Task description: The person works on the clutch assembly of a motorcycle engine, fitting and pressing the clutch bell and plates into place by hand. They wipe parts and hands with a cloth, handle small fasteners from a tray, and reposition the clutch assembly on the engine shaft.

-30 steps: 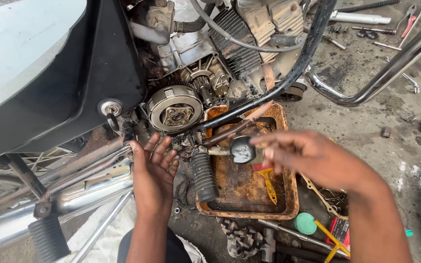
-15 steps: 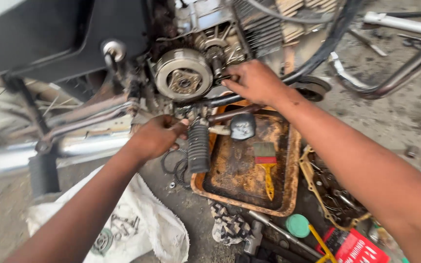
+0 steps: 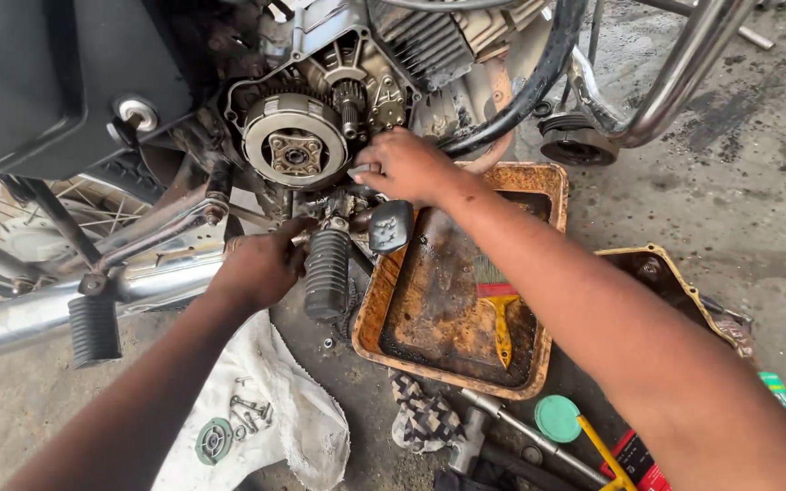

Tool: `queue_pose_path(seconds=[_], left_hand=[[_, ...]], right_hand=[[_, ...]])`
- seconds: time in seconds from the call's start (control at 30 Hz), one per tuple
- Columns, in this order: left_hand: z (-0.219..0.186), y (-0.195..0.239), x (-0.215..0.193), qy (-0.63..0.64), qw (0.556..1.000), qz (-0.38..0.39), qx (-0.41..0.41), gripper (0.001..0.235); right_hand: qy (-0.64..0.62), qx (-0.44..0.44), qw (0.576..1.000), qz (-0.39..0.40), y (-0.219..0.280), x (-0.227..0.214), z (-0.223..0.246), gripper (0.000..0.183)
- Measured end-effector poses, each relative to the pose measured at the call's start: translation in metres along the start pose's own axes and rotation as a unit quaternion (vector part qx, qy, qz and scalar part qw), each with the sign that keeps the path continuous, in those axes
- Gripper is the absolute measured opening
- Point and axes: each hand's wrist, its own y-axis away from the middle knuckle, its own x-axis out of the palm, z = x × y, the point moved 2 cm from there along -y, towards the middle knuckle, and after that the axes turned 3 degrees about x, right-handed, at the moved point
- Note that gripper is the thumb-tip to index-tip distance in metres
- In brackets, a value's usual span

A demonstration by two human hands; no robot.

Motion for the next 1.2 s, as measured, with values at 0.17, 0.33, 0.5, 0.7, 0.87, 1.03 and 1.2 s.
queue_pose_path(seconds=[0.17, 0.33, 0.5, 0.7, 0.87, 1.03, 1.2], left_hand=[[0.008, -0.015, 0.028, 0.063, 0.996, -0.060, 0.012, 0.051], [0.043, -0.040, 0.081, 0.357, 0.929, -0.091, -0.028, 0.039], [0.035, -0.034, 0.081, 0.445, 0.879, -0.166, 0.025, 0.034], [0.031, -0.028, 0.108, 0.458, 0.823, -0.321, -0.097, 0.032], [0.014, -0.013, 0.077, 0.347, 0.861, -0.362, -0.090, 0.031], [0.018, -0.020, 0.073, 0.320, 0.851, -0.410, -0.074, 0.029], [0.020, -0.029, 0.072, 0.520, 0.788, -0.303, -0.132, 0.030]], right_hand=[[-0.024, -0.006, 0.999, -0.040, -0.009, 0.029, 0.002, 0.040], [-0.084, 0.097, 0.992, -0.013, -0.016, 0.011, 0.022, 0.045], [-0.050, 0.184, 0.982, 0.012, -0.022, 0.015, 0.027, 0.048], [-0.077, 0.212, 0.974, -0.034, -0.022, 0.021, 0.032, 0.048], [-0.096, 0.196, 0.975, -0.026, -0.031, 0.020, 0.036, 0.045], [-0.095, 0.204, 0.974, -0.031, -0.030, 0.021, 0.038, 0.045], [-0.062, 0.209, 0.975, -0.036, -0.028, 0.027, 0.032, 0.048]])
